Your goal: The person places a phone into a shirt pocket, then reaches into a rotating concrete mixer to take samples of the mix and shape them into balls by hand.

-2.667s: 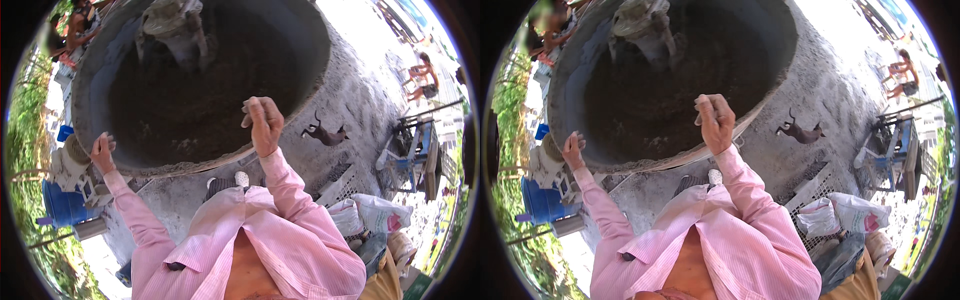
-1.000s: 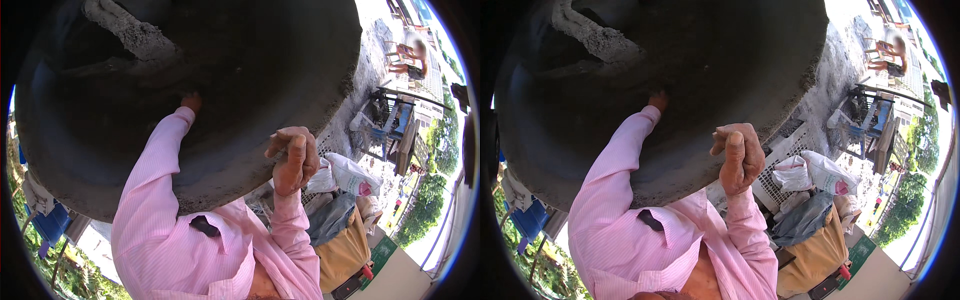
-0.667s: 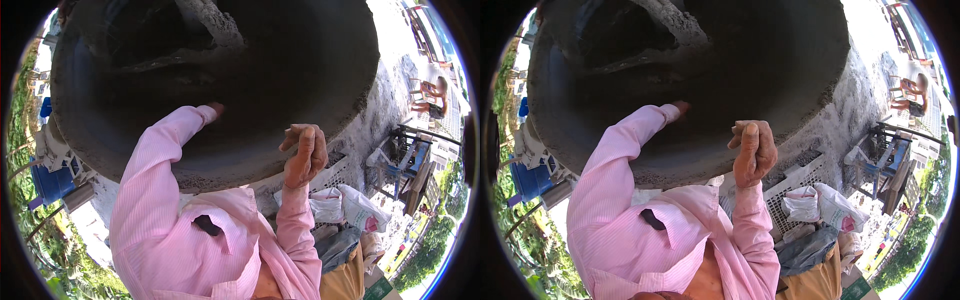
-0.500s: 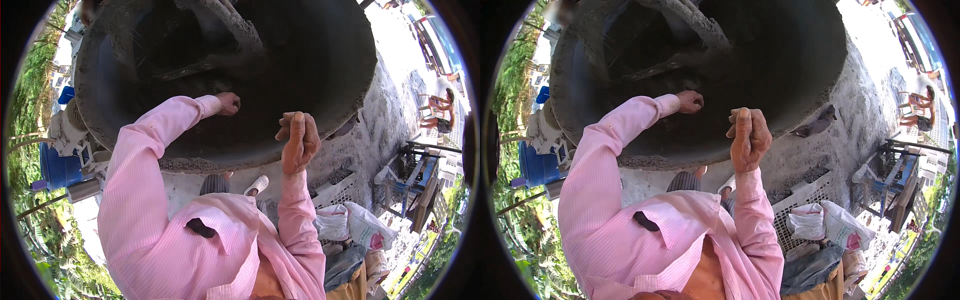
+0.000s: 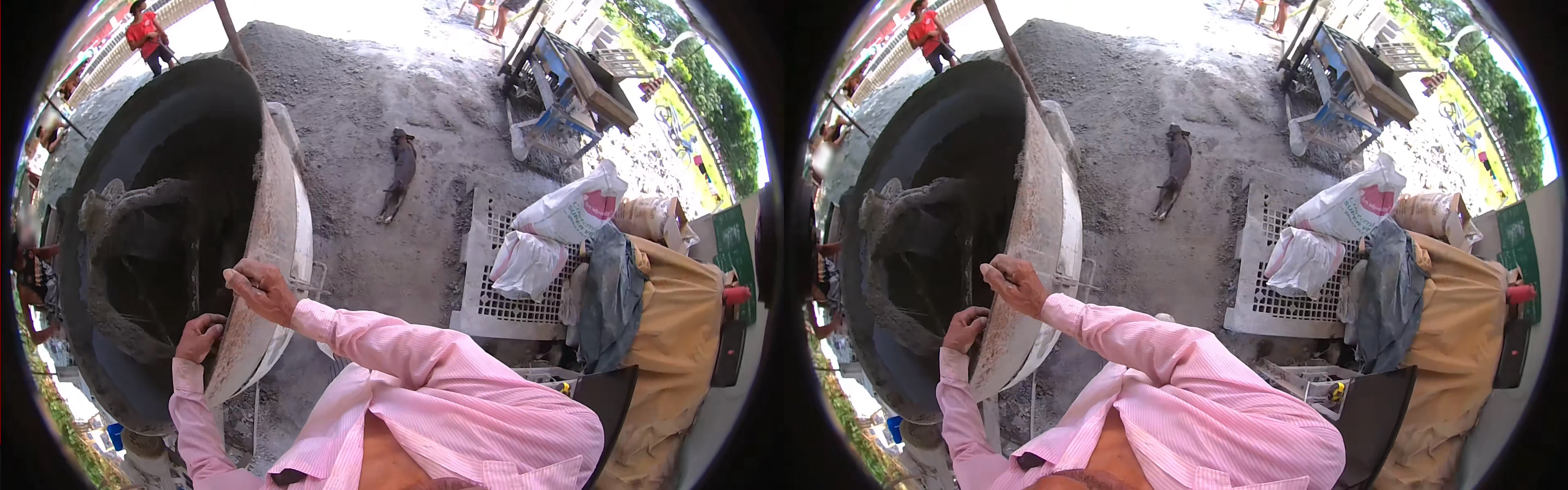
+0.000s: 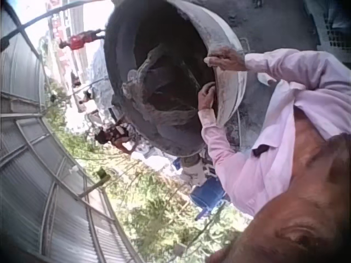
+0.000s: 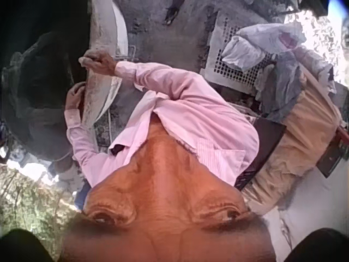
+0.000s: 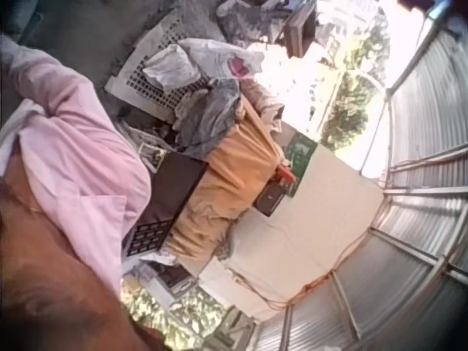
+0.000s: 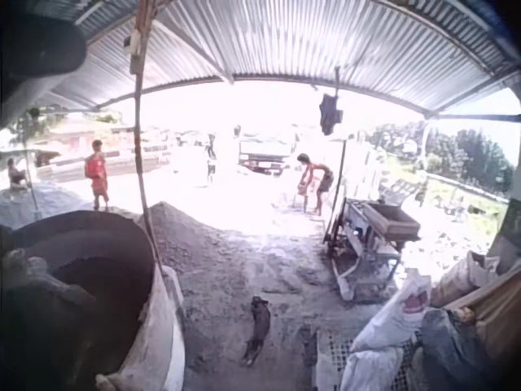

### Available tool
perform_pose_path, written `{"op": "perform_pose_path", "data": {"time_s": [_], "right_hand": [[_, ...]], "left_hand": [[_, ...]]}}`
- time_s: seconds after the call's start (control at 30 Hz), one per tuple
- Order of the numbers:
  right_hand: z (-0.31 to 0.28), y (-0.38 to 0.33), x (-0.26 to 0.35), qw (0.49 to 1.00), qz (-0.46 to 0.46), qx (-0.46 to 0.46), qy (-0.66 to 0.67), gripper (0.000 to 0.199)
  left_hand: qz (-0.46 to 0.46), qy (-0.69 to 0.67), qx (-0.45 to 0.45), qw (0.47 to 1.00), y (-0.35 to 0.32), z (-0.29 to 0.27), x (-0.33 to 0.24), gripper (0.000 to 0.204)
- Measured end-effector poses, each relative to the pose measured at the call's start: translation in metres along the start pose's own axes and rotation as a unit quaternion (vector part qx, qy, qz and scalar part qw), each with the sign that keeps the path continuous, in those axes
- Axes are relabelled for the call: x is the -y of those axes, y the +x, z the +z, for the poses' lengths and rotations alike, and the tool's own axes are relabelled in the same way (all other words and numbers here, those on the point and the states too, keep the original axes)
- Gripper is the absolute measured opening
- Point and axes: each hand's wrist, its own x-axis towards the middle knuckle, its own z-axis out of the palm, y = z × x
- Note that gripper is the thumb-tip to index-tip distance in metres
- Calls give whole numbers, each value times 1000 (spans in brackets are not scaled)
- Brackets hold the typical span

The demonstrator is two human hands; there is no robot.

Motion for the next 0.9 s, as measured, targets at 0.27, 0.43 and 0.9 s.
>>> {"op": "perform_pose_path", "data": {"time_s": [0.27, 0.43, 0.9], "right_hand": [[-119, -75, -25, 967, 156, -172, -101, 27], [-132, -103, -18, 934, 105, -237, -246, 40], [-129, -141, -87, 876, 243, -107, -403, 55]], "left_hand": [[247, -257, -212, 910, 39, 73, -109, 31], [270, -202, -44, 940, 109, 186, -129, 31], [199, -86, 73, 973, 187, 264, -12, 37]]}}
